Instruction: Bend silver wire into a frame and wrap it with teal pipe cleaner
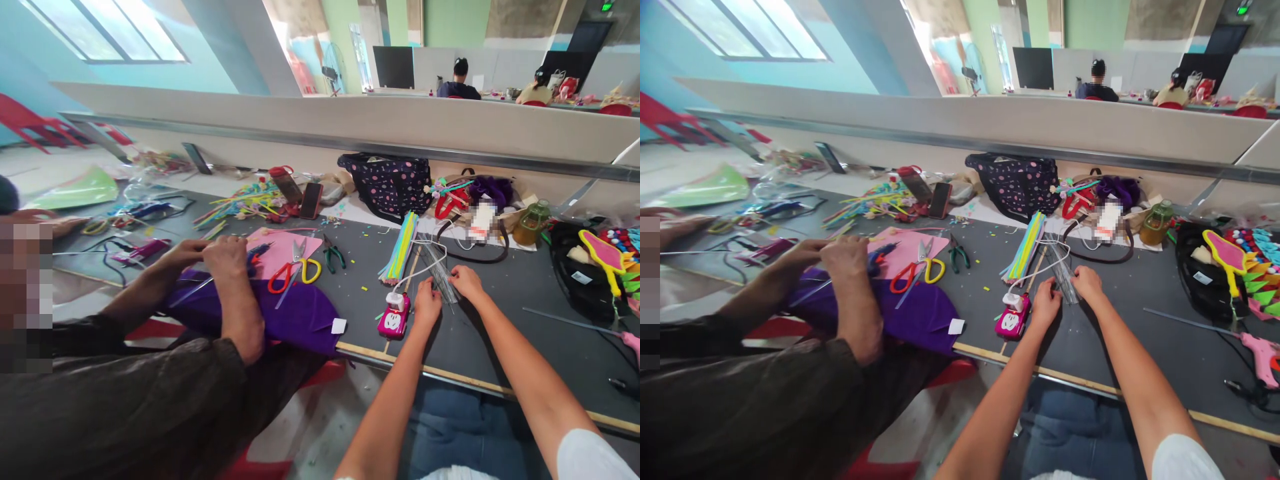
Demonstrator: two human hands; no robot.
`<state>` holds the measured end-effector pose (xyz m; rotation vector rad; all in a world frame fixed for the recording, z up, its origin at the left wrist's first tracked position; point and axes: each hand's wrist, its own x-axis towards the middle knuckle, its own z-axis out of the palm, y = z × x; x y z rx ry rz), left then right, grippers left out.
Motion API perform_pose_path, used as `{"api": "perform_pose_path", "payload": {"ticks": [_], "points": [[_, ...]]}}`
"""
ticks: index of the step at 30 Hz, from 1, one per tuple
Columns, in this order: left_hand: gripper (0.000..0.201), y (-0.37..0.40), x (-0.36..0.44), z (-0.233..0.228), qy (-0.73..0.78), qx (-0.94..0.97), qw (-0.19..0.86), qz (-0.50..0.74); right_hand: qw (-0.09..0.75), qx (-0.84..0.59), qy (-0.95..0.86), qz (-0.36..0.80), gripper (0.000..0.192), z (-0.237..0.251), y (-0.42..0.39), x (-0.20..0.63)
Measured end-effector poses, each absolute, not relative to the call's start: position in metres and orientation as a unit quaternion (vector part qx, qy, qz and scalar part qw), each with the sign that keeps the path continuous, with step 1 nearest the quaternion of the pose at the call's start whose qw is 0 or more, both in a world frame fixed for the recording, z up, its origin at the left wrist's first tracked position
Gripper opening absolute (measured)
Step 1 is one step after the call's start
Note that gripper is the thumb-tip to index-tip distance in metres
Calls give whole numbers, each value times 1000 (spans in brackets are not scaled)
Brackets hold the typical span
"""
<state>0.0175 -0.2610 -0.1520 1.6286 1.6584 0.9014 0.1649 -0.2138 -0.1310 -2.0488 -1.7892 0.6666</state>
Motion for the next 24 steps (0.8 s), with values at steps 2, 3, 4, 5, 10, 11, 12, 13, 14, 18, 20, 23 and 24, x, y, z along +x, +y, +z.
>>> {"api": "perform_pose_path", "payload": {"ticks": [2, 3, 4, 5, 10, 11, 12, 13, 14, 18, 20, 23, 24], "points": [[43, -260, 19, -148, 635, 638, 304, 311, 167, -720, -636, 222, 24, -130, -218, 165], [43, -259, 19, -146, 639, 645, 299, 294, 165, -718, -640, 220, 24, -130, -220, 164], [42, -259, 20, -145, 644, 649, 295, 277, 164, -715, -643, 221, 24, -131, -222, 163], [42, -258, 20, -143, 647, 655, 288, 263, 162, -711, -647, 224, 23, -132, -224, 162], [39, -257, 20, -140, 642, 687, 261, 220, 160, -689, -661, 251, 20, -134, -229, 156], [41, -257, 20, -139, 640, 690, 257, 219, 162, -686, -663, 252, 20, -134, -229, 156], [42, -256, 20, -139, 640, 691, 255, 221, 164, -684, -664, 253, 20, -133, -230, 156], [42, -256, 20, -139, 640, 690, 251, 225, 167, -683, -665, 253, 21, -133, -230, 156], [41, -255, 21, -139, 641, 689, 247, 230, 169, -681, -666, 253, 22, -133, -230, 156], [35, -254, 27, -140, 650, 689, 216, 238, 176, -678, -666, 257, 24, -133, -231, 156], [37, -254, 30, -141, 652, 693, 207, 228, 179, -677, -665, 259, 25, -133, -232, 156], [42, -255, 31, -141, 651, 697, 206, 218, 182, -675, -665, 263, 25, -132, -232, 157], [43, -254, 31, -141, 653, 694, 210, 217, 182, -676, -664, 263, 24, -131, -232, 156]]}}
